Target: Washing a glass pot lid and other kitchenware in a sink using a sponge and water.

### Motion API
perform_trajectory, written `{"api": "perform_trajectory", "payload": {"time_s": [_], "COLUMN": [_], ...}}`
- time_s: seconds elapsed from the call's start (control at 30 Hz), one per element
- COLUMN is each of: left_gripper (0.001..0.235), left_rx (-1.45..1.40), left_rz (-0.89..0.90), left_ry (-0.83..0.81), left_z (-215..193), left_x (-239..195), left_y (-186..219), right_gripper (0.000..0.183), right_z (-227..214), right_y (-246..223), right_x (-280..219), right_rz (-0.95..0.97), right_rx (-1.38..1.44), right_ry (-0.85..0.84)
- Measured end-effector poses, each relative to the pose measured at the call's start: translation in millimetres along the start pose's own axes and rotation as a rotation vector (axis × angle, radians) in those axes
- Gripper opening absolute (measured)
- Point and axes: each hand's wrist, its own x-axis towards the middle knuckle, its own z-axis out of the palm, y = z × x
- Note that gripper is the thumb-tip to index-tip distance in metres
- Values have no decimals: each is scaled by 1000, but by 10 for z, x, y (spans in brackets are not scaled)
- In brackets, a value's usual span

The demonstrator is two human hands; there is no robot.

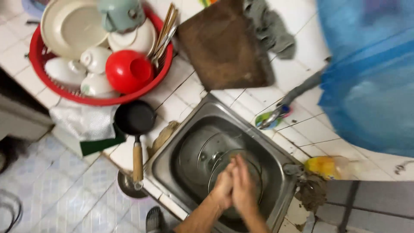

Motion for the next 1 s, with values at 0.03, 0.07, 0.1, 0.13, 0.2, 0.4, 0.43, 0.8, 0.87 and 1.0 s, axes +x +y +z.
{"api": "perform_trajectory", "payload": {"time_s": [0.03,0.07,0.1,0.13,0.2,0.4,0.43,0.8,0.87,1.0], "left_gripper": [52,73,73,58,54,58,44,51,15,10], "left_rx": [23,45,64,-3,-54,-79,-69,-33,-33,26], "left_rz": [69,145,144,114,80,-7,52,67,205,342], "left_ry": [90,186,170,38,-98,-253,-198,-189,-164,-48], "left_z": [116,212,154,67,53,-134,-132,58,-75,-27], "left_x": [-228,-472,-395,-339,-495,-441,-368,-669,-541,-493], "left_y": [156,311,206,122,67,-60,-159,-479,-600,-565], "right_gripper": [49,51,51,46,42,49,50,40,41,45], "right_z": [-59,-91,-73,-25,-56,-384,-404,-650,-728,-953], "right_y": [-232,-463,-273,-100,-153,-1135,-1101,24,238,-367], "right_x": [-231,-480,-422,-382,-406,-996,-1051,-470,-361,-748], "right_rz": [-76,-155,-158,-159,-155,248,221,-547,-403,207], "right_rx": [86,178,181,122,71,426,394,-129,-182,103], "right_ry": [-46,-98,-74,22,130,-3,-16,100,272,48]}}
